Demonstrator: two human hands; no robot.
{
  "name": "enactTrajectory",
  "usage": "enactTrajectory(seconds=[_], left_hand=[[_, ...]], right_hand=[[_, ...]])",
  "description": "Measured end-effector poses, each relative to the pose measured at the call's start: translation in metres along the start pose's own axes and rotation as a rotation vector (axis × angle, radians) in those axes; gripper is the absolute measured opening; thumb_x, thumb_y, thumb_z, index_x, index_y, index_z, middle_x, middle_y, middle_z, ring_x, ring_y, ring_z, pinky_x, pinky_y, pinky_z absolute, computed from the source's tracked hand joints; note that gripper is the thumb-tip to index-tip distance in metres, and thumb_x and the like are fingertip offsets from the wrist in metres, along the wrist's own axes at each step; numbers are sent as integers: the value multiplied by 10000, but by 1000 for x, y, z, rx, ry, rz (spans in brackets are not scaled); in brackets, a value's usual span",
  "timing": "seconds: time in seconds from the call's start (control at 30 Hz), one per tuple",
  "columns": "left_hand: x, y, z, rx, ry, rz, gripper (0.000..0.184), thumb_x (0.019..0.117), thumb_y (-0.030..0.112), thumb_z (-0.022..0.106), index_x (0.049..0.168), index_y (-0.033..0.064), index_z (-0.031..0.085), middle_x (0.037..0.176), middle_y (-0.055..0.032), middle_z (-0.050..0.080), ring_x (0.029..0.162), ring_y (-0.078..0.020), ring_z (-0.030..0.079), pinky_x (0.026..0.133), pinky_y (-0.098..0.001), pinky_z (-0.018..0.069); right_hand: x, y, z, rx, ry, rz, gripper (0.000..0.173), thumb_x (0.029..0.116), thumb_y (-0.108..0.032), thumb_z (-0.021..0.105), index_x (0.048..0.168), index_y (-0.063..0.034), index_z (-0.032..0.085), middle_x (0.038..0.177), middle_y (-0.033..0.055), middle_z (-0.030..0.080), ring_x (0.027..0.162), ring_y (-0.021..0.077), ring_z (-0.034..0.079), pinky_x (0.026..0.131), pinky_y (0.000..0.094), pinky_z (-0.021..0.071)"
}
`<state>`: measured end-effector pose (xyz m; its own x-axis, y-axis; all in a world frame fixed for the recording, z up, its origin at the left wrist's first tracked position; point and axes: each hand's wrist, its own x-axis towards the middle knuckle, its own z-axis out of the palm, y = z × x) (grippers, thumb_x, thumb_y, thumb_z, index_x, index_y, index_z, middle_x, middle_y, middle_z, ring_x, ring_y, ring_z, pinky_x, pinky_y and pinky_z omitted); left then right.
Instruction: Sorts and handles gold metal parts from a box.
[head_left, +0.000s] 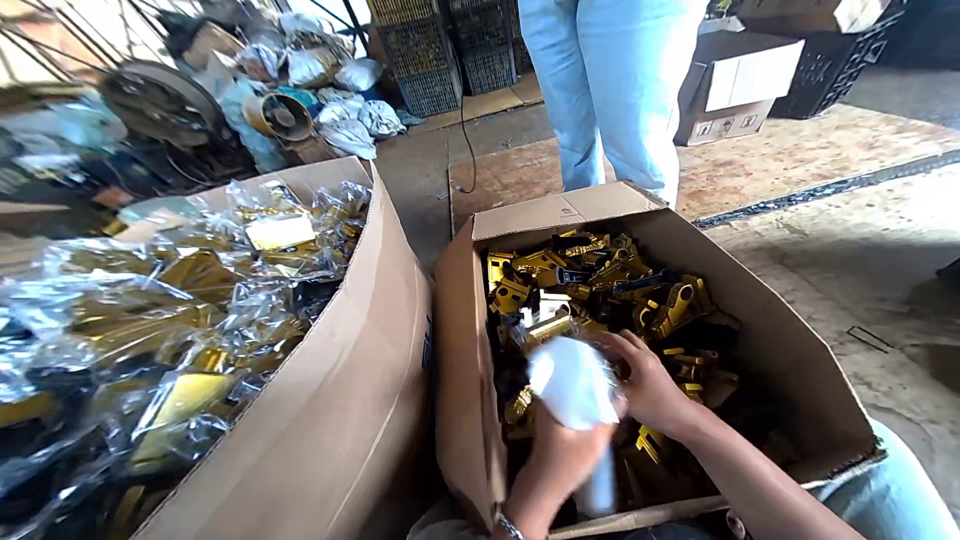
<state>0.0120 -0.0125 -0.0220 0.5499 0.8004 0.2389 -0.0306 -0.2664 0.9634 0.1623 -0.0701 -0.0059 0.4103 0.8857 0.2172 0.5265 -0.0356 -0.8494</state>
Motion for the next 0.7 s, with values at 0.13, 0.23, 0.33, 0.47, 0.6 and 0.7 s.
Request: enactTrajectory(seconds=[0.13, 0.23, 0.33, 0.47, 0.6, 0.7], left_hand=[[7, 10, -18, -104, -40, -166, 277, 878, 26, 708, 1123, -83, 639, 989, -91, 732, 781, -96, 701, 749, -268, 605], [20, 26, -41, -313, 108, -398, 381, 939, -45, 580, 1309, -80, 496, 1050, -112, 702, 755, -149, 700, 717, -300, 608], [24, 24, -46, -312, 103, -415, 282, 968, -23, 590, 1242, -81, 560, 969, -115, 746, 809, -187, 740, 776, -340, 625], [17, 20, -33, 118, -31, -205, 169, 924, 21, 634, 1049, -78, 693, 942, -93, 730, 899, -65, 691, 866, -265, 560], [-3, 23, -13, 367, -171, 14, 290, 870, 57, 711, 1092, -127, 676, 1014, -220, 716, 1004, -245, 693, 931, -393, 533], [-4, 7, -2, 400, -7, 197, 319, 766, 111, 751, 994, -103, 684, 896, -190, 733, 887, -251, 737, 825, -418, 588]], right_hand=[[11, -13, -52, -449, -331, 129, 315, 920, -150, 741, 1179, 27, 716, 1226, 295, 628, 1088, 441, 644, 951, 580, 525], [30, -43, -84, -798, -635, 295, 253, 941, -68, 690, 1143, 84, 686, 1281, 321, 584, 1191, 515, 569, 982, 649, 465], [35, -63, -100, -578, -109, -336, 165, 900, -10, 668, 1035, 52, 741, 1015, 235, 701, 868, 364, 702, 775, 516, 592], [54, -88, -72, 130, 165, -434, 405, 1005, -196, 610, 1384, -65, 552, 1333, 61, 626, 1059, 114, 696, 912, 315, 615], [19, -51, 21, -214, -202, -463, 604, 1090, -430, 324, 1412, 13, 578, 1497, 165, 552, 1413, 342, 497, 1145, 642, 343], [28, -30, 28, 134, -264, -226, 671, 1082, -441, 202, 1468, 13, 511, 1550, 144, 481, 1480, 223, 387, 1246, 517, 237]])
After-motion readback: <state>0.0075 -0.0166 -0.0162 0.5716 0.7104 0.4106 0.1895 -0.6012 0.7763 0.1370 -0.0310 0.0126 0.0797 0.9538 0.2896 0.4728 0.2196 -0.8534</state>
